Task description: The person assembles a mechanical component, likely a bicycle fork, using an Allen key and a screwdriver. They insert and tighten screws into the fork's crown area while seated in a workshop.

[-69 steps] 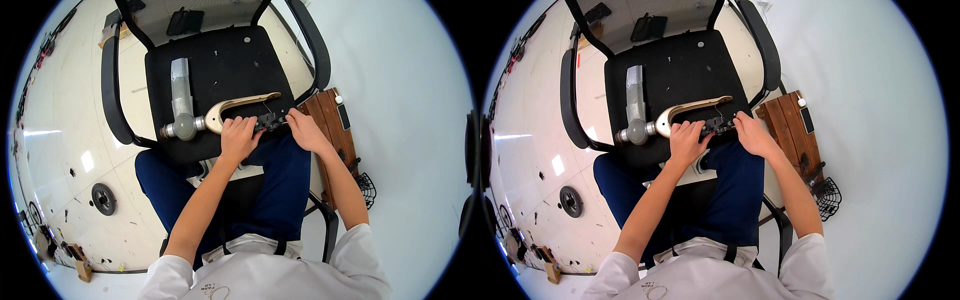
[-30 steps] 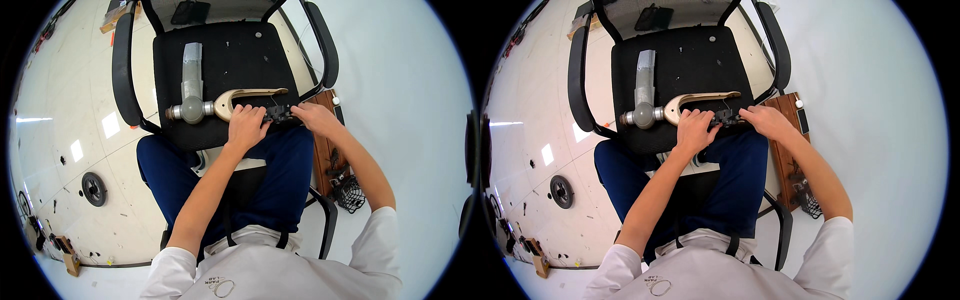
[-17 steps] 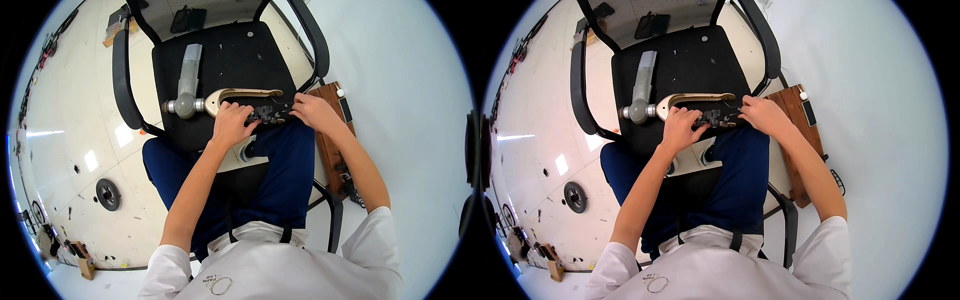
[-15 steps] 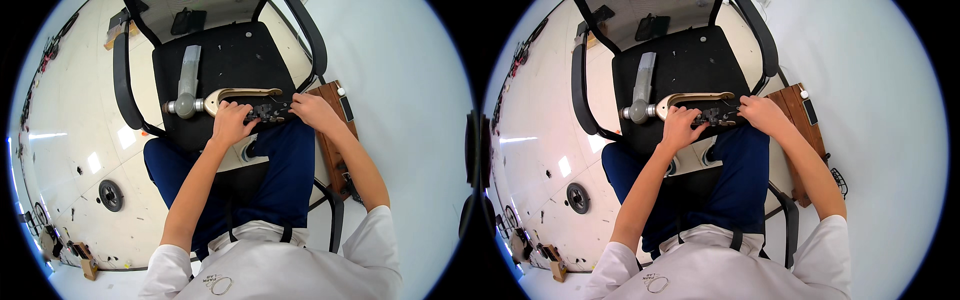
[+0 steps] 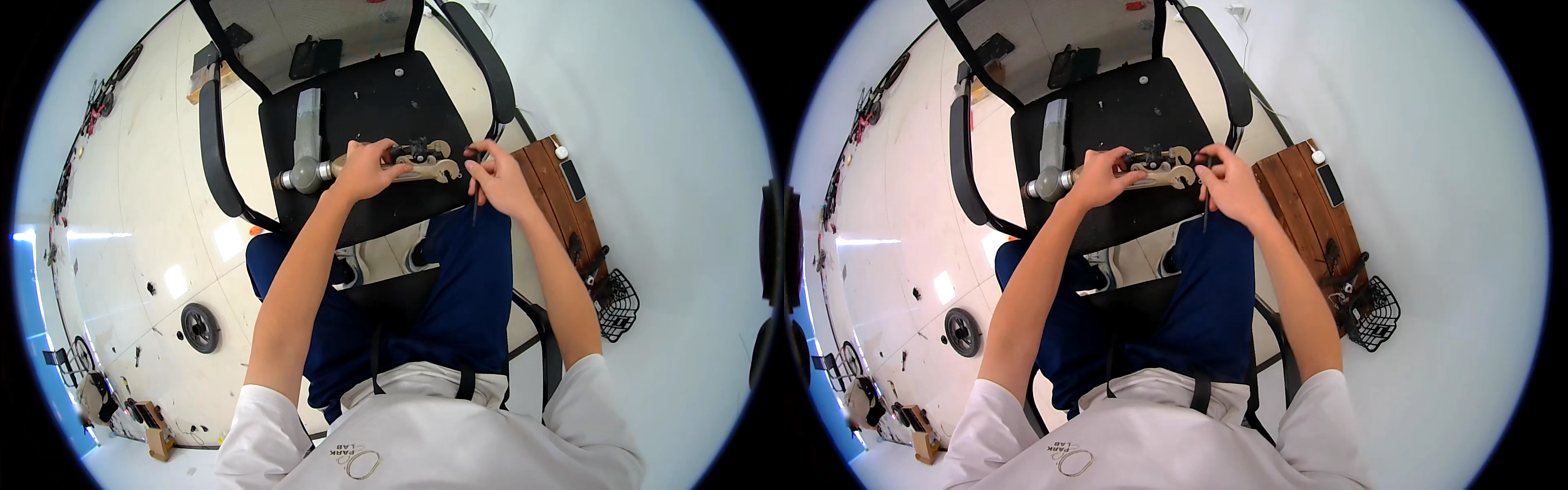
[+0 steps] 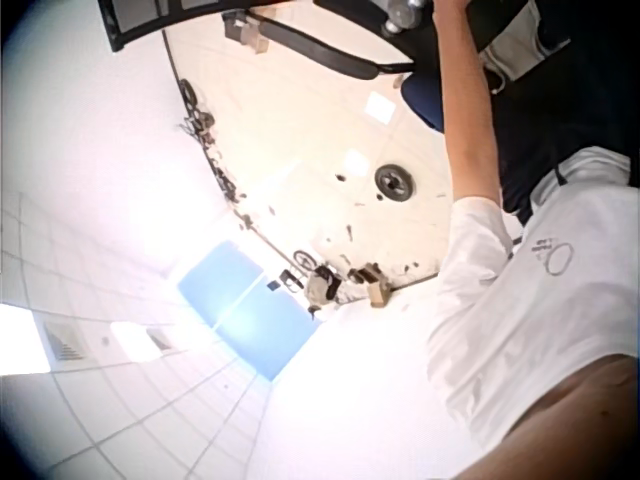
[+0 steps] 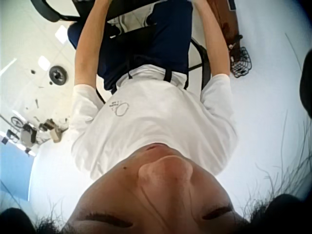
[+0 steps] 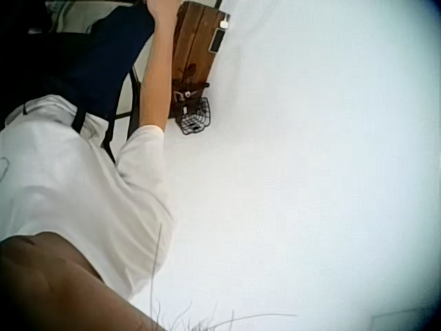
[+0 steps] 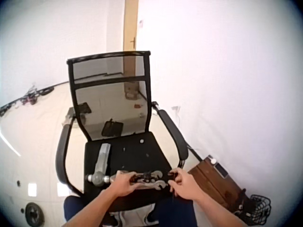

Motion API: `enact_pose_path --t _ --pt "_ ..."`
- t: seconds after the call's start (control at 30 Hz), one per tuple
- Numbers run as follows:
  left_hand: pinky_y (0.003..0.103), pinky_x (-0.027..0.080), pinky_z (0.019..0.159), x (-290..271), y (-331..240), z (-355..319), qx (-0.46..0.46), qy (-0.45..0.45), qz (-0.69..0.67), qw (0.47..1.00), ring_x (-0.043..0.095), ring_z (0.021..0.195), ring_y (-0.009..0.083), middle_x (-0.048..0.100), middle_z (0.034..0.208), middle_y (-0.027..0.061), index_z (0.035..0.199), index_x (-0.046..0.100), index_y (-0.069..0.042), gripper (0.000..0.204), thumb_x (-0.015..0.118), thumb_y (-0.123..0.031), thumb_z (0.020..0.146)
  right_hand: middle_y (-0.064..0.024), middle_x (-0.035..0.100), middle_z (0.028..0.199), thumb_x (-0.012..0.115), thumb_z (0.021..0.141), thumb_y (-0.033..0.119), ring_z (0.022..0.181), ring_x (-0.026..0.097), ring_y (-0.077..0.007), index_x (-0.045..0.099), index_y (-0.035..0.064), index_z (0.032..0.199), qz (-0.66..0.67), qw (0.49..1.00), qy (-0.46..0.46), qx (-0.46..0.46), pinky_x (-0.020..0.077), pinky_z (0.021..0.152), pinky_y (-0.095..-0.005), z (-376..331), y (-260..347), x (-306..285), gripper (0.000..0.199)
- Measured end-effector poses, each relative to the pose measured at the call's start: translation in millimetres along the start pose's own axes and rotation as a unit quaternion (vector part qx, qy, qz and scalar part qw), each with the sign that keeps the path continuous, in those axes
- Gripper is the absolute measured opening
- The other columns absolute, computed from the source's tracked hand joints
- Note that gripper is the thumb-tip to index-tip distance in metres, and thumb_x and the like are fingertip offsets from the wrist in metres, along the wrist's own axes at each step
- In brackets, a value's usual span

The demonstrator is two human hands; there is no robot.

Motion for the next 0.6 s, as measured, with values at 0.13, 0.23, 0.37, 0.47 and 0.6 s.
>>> enact_pose_path --t 0.13,0.23,0.37,0.47,0.6 --pt "0.038 0.037 0.090 6 14 22 -0.044 0.023 -0.042 0.998 0.065 0.073 0.0233 0.070 0.077 0.0062 0.110 0.070 -0.005 0.053 0.078 -0.047 0.080 -0.0084 0.065 0.066 0.058 0.101 0.021 0.046 0.056 -0.0122 0.059 -0.0019 0.114 0.023 0.999 0.008 0.030 0.0455 0.046 -0.0259 12 -20 13 0.026" --pt "0.037 0.041 0.087 4 30 34 -0.044 0.001 -0.082 0.996 0.067 0.072 0.0237 0.071 0.079 0.0076 0.112 0.069 -0.004 0.055 0.080 -0.047 0.079 -0.0107 0.068 0.070 0.058 0.102 0.023 0.050 0.062 -0.0143 0.059 -0.0045 0.111 0.071 0.997 -0.030 0.031 0.0494 0.048 -0.0255 32 -22 18 0.029" --pt "0.037 0.042 0.084 -9 54 52 -0.058 -0.031 -0.119 0.991 0.067 0.074 0.0241 0.071 0.081 0.0088 0.112 0.069 -0.004 0.056 0.082 -0.046 0.077 -0.0136 0.071 0.079 0.061 0.101 0.019 0.061 0.069 -0.0159 0.061 -0.0064 0.105 0.104 0.985 -0.135 -0.035 0.0541 0.054 -0.0253 67 -2 13 0.026" --pt "0.037 0.042 0.083 -20 74 61 -0.049 -0.066 -0.097 0.992 0.067 0.078 0.0238 0.071 0.084 0.0083 0.111 0.069 -0.005 0.054 0.082 -0.044 0.076 -0.0139 0.071 0.083 0.061 0.101 0.017 0.066 0.071 -0.0159 0.061 -0.0067 0.108 0.090 0.972 -0.197 -0.095 0.0558 0.060 -0.0255 95 22 16 0.025" --pt "0.038 0.041 0.081 -28 94 63 -0.004 -0.123 -0.057 0.991 0.066 0.082 0.0233 0.070 0.086 0.0072 0.111 0.069 -0.008 0.051 0.081 -0.043 0.078 -0.0121 0.070 0.079 0.061 0.100 0.018 0.066 0.069 -0.0143 0.064 -0.0052 0.111 0.042 0.969 -0.202 -0.138 0.0541 0.059 -0.0251 131 46 38 0.026"
Point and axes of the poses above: each hand's wrist, its own z-axis towards the middle knuckle, its own x-axis out of the palm, y = z × x, the point moved 5 cm from there along z, towards the middle knuckle
